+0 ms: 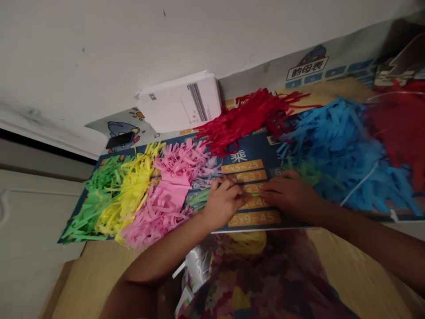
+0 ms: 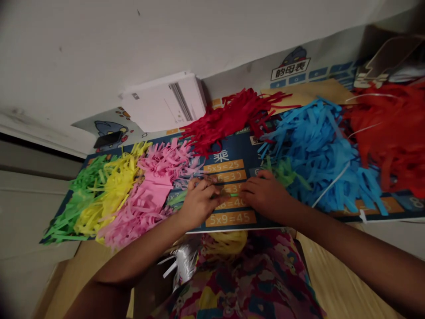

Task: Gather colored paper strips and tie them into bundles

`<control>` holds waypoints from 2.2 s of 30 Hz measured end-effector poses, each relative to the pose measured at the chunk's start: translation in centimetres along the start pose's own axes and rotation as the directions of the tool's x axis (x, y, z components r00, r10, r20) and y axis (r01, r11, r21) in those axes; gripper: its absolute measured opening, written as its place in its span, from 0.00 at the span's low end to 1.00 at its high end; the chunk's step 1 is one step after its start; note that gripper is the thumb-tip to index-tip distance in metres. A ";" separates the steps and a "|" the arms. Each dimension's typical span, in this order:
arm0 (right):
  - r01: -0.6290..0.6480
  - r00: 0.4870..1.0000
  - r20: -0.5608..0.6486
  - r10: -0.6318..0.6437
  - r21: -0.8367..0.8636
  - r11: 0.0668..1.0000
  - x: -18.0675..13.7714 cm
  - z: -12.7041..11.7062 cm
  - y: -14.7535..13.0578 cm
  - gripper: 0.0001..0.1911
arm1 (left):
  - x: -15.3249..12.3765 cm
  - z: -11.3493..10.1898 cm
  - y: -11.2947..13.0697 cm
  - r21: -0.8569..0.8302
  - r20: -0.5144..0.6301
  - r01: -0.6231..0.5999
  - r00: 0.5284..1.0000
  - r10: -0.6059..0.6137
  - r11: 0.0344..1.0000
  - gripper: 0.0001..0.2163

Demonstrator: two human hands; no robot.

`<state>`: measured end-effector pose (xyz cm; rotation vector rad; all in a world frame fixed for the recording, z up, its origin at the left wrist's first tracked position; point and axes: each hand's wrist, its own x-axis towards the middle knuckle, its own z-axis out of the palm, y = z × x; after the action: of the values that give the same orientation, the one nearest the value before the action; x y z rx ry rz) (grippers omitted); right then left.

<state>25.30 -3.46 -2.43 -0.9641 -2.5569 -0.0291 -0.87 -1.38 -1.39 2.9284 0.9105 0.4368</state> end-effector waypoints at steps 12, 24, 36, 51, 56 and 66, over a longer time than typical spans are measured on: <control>-0.185 0.977 -0.104 0.185 0.016 0.983 1.0 -2.2 -4.3 0.12 | 0.8 -1.6 3.0 0.106 -0.243 -0.096 0.963 0.120 0.990 0.08; -0.401 0.733 0.432 0.525 0.898 -0.180 -0.7 -3.1 -9.2 0.19 | -2.3 -4.8 8.2 -0.228 -0.500 -0.078 0.865 -0.048 0.970 0.06; -0.190 0.528 0.363 0.767 0.932 -0.310 -0.5 -0.7 -11.7 0.16 | -2.3 -1.7 10.4 -0.613 -0.523 -0.002 0.751 -0.403 0.790 0.03; -0.347 0.789 -0.126 0.601 0.716 0.606 5.5 -1.5 -6.5 0.04 | -2.4 -0.7 6.9 -0.820 -0.398 0.123 0.580 -0.711 0.559 0.05; -0.574 0.756 0.225 0.615 -0.223 0.788 8.3 -2.3 5.9 0.15 | -2.2 -1.0 6.8 -0.963 0.242 0.041 0.560 -0.792 -0.266 0.17; -0.552 0.649 0.327 0.687 -0.419 0.721 10.0 -1.5 11.4 0.14 | -2.1 -0.2 6.3 -0.976 0.163 0.217 0.639 -0.752 -0.028 0.20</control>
<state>26.32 11.26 1.37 -2.1790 -2.4822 0.0407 0.89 -7.76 -0.91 1.1073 1.0680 1.0999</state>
